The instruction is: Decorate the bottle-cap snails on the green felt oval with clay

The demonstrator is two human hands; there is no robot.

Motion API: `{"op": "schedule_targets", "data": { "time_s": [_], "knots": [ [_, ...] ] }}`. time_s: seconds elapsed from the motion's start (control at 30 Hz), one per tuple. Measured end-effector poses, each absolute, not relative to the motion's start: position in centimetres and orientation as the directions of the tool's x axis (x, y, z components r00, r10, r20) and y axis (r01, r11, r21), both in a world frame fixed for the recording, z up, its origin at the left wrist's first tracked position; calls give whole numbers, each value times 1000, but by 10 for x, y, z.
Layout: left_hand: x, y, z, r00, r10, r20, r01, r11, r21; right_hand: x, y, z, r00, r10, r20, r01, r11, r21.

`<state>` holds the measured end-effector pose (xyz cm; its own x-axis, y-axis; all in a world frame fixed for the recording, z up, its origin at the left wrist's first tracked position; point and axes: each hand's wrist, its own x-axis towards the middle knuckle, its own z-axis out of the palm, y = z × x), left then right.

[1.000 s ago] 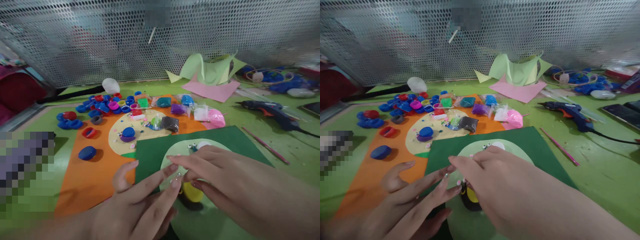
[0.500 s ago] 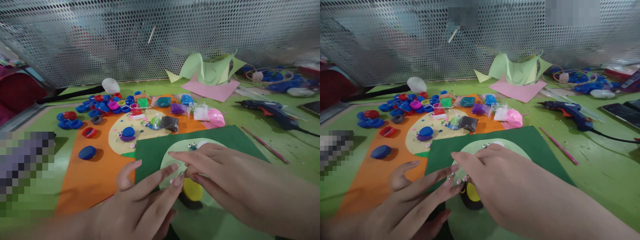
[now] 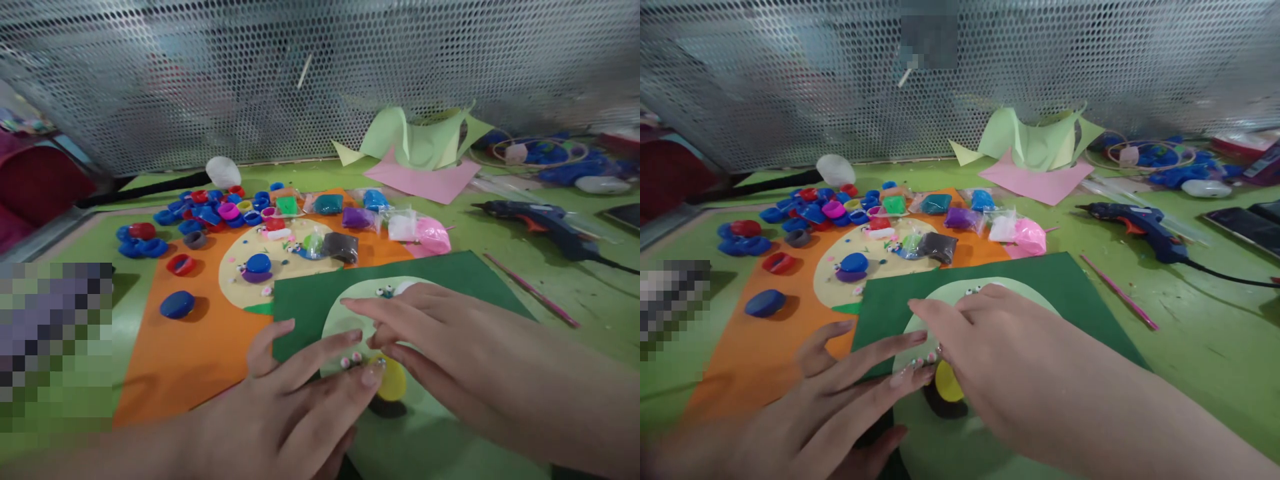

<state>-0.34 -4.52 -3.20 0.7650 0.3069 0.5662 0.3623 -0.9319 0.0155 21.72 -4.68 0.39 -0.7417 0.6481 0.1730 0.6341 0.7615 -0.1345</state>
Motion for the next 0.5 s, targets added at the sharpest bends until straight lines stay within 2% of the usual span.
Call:
{"op": "schedule_targets", "data": {
  "time_s": [0.37,0.5],
  "knots": [
    [-5,-45,-38,767,294,570,353,-936,8,216,-45,5,-685,713,147,685,700,-201],
    [-5,-48,-35,722,335,605,408,-913,19,215,-45,7,-674,725,142,690,686,-228]
  ]
}}
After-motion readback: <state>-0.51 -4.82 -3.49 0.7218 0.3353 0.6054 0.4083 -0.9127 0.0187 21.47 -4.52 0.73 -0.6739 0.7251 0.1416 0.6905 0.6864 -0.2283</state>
